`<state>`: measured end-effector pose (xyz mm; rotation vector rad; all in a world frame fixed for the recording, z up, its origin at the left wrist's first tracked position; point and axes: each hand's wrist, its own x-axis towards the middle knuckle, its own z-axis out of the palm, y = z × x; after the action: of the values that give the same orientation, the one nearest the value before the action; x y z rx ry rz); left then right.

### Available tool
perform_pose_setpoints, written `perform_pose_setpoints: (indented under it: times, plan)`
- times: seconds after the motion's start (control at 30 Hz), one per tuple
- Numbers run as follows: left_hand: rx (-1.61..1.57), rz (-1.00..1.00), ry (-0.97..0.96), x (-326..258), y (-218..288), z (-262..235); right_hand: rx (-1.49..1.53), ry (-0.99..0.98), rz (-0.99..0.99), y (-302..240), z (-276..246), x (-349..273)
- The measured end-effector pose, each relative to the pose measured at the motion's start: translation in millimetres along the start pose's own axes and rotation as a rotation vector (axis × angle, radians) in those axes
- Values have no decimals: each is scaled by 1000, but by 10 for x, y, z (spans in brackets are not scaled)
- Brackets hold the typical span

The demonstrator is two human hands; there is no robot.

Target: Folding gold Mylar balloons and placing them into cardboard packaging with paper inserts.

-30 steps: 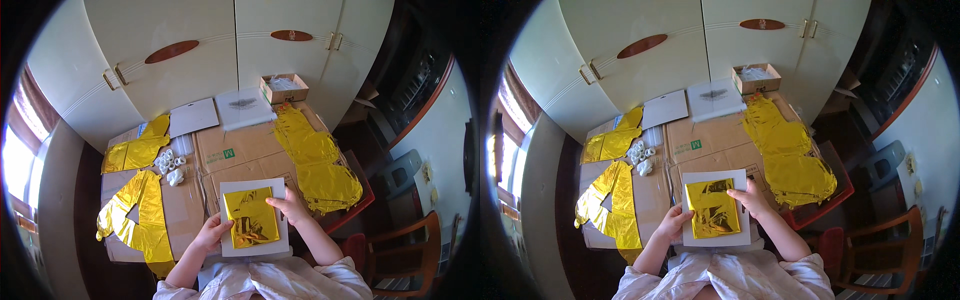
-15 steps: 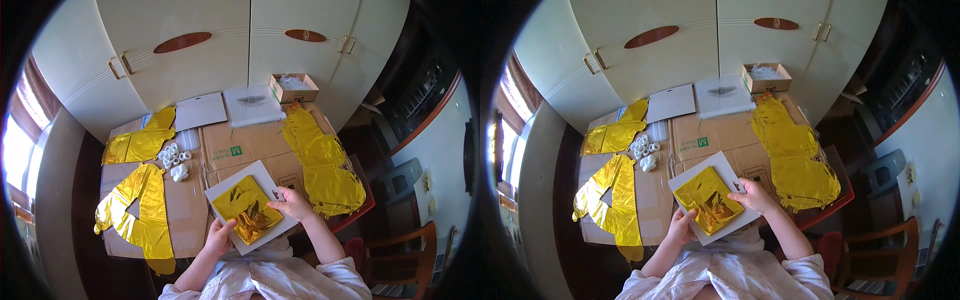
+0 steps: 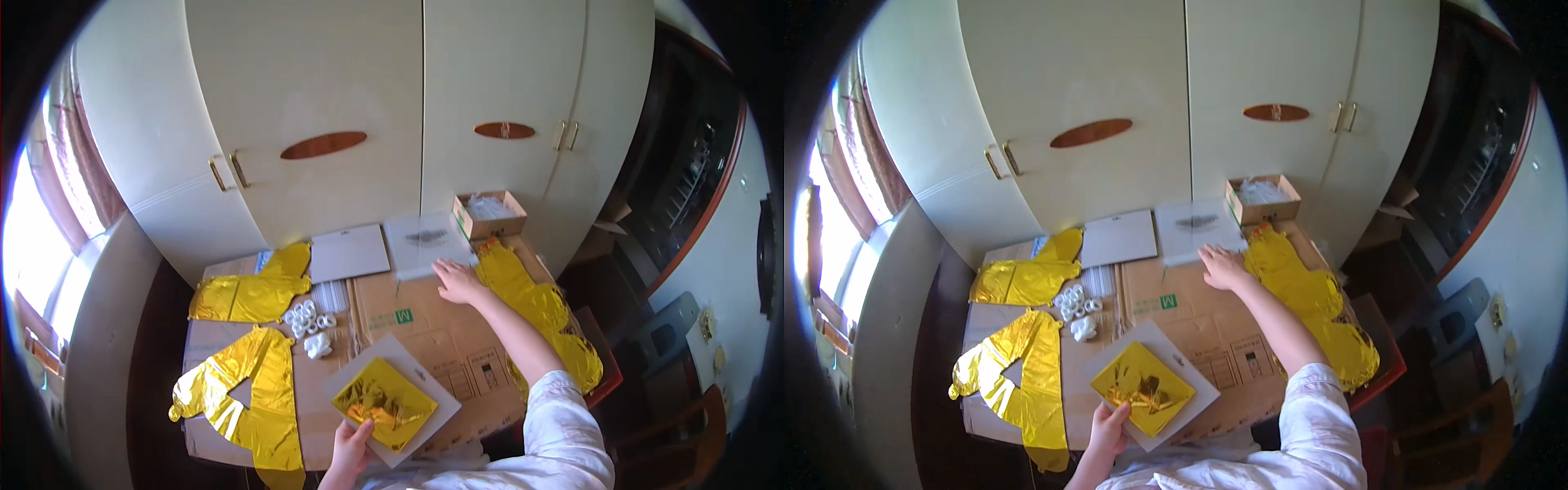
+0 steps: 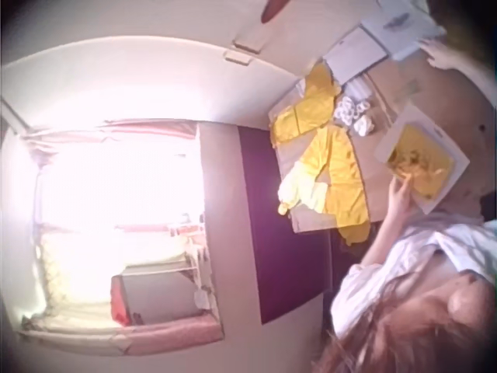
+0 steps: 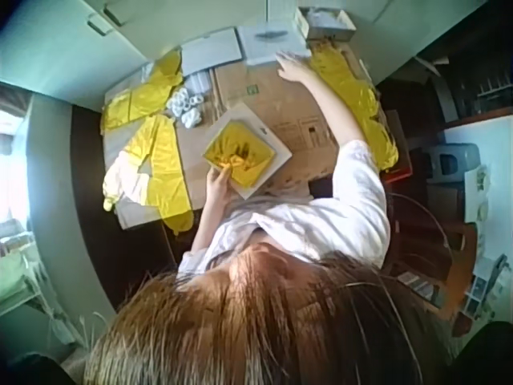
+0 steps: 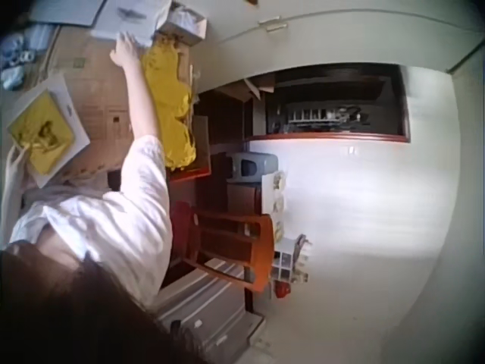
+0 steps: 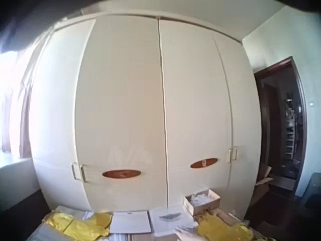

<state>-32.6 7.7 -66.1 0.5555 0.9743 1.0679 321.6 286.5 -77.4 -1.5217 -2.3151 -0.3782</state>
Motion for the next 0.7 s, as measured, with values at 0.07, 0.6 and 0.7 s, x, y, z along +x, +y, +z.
perform_pose_setpoints:
  times: [0.07,0.6,0.7]
  plan:
    - [-31,49,19,-77,22,-18,-114,-90,-72,24,58,227]
    - [-288,259,241,-105,190,89,58,-169,-307,-1121,-647,-686]
    - [-259,327,282,-89,71,106,121,-208,-257,-1274,-810,-905]
